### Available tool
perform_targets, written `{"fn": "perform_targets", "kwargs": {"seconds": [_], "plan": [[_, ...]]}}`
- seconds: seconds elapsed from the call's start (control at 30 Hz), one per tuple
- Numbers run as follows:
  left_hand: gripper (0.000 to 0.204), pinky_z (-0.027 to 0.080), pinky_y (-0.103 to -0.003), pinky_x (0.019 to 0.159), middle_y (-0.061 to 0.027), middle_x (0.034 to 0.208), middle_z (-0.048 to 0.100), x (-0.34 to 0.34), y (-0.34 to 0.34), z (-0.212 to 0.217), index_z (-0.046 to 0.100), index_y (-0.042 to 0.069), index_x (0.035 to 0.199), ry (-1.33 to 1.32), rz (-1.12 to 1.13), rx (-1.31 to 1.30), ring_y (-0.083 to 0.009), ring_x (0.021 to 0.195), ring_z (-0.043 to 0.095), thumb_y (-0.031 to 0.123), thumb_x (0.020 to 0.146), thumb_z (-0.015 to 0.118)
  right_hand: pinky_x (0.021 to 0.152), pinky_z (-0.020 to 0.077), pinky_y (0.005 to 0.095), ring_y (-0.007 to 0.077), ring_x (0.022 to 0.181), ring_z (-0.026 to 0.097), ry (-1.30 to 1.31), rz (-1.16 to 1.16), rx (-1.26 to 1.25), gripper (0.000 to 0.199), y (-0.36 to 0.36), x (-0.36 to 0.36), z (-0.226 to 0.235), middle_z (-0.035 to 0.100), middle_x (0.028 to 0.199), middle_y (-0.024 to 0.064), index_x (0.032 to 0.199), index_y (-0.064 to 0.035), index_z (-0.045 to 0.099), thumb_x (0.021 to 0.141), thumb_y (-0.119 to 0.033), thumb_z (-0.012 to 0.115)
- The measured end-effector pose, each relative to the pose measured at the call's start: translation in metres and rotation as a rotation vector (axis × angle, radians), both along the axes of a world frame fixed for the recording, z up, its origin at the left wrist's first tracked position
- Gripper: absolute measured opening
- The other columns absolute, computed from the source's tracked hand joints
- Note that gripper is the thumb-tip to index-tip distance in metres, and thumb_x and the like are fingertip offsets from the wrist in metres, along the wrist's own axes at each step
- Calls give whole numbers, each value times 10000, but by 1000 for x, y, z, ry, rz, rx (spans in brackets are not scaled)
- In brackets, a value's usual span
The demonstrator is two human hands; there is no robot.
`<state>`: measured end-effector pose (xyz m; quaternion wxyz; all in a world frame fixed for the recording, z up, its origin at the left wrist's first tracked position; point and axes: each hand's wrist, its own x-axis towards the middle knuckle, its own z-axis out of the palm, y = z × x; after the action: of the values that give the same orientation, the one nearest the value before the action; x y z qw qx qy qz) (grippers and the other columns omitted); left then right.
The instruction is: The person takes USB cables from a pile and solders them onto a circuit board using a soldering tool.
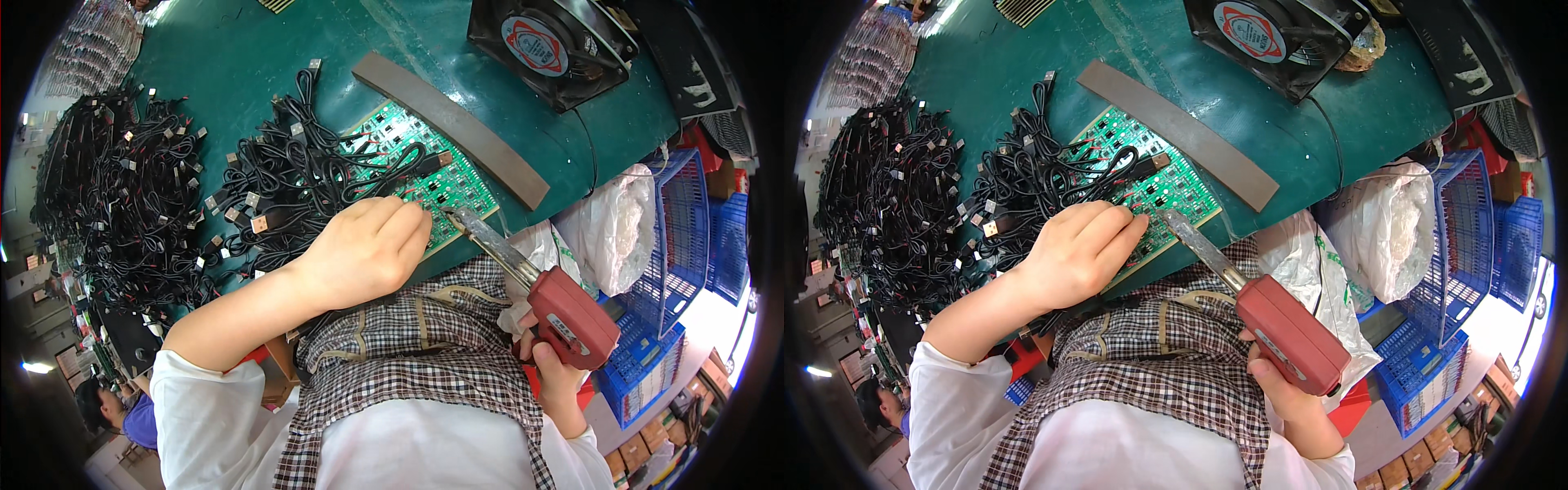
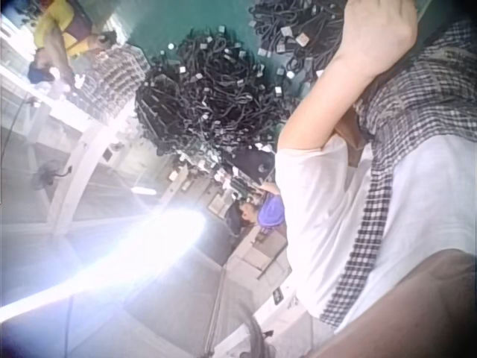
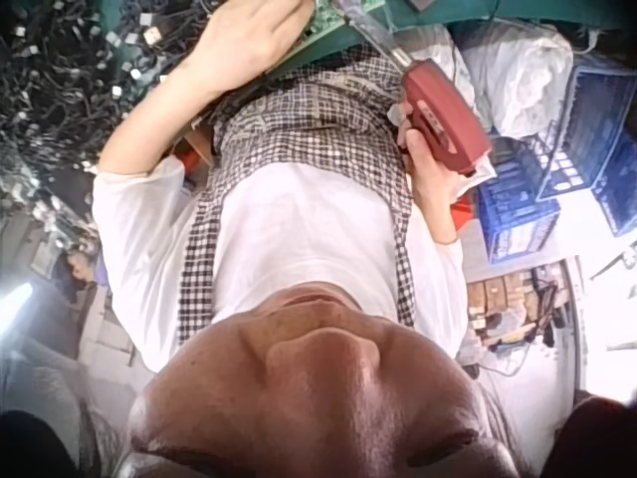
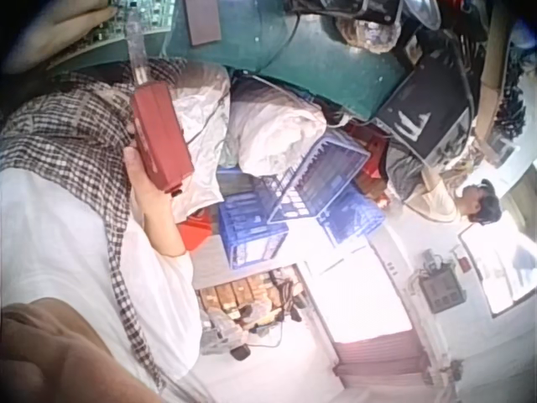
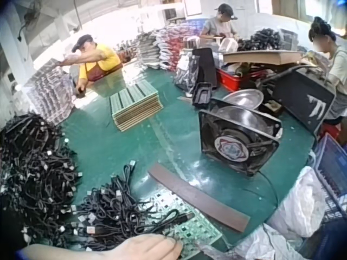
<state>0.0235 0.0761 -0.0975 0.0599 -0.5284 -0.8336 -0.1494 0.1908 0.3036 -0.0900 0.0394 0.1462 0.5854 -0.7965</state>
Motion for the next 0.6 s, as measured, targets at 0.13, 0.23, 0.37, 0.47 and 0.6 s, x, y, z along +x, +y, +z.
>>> {"fn": "perform_targets", "kwargs": {"seconds": [0.13, 0.23, 0.37, 0.47, 0.6], "plan": [[318, 473, -293, 548, -99, 835, 533, 3, -1, 0, 607, -51, 923, 9, 1, -19, -204, 683, 559, 79, 633, 595, 594, 424, 235, 106, 673, 508, -17, 20, -12, 394, -2, 5, -2, 578, 982, 118, 1166, 38, 488, 800, -22, 621], [312, 470, -290, 543, -97, 828, 529, 5, -1, -2, 609, -51, 917, 24, 4, -14, -202, 675, 556, 74, 632, 598, 531, 421, 277, 141, 540, 498, -129, -84, 164, 630, -7, 8, -5, 562, 769, 96, 1192, 61, 440, 761, -308, 713], [185, 444, -258, 539, -48, 707, 460, 3, 0, -4, 587, -36, 786, 94, -9, 37, -163, 644, 511, 69, 633, 591, 560, 421, 254, 122, 610, 505, -90, 58, 175, 575, 6, 15, -17, 570, 835, 94, 1190, 61, 457, 741, -194, 710], [173, 444, -257, 541, -47, 707, 460, 2, 2, -3, 585, -34, 781, 91, -4, 27, -161, 644, 512, 67, 640, 593, 576, 426, 230, 109, 678, 522, -62, 18, 99, 537, 3, 11, -13, 597, 960, 125, 1189, 63, 474, 728, -83, 708], [303, 468, -286, 542, -92, 815, 523, 0, 1, -4, 605, -49, 912, 68, -4, -1, -196, 670, 552, 70, 633, 604, 543, 435, 233, 113, 669, 527, -19, -126, 6, 538, 2, 2, -4, 594, 1026, 159, 1202, 61, 462, 757, -120, 703]]}}
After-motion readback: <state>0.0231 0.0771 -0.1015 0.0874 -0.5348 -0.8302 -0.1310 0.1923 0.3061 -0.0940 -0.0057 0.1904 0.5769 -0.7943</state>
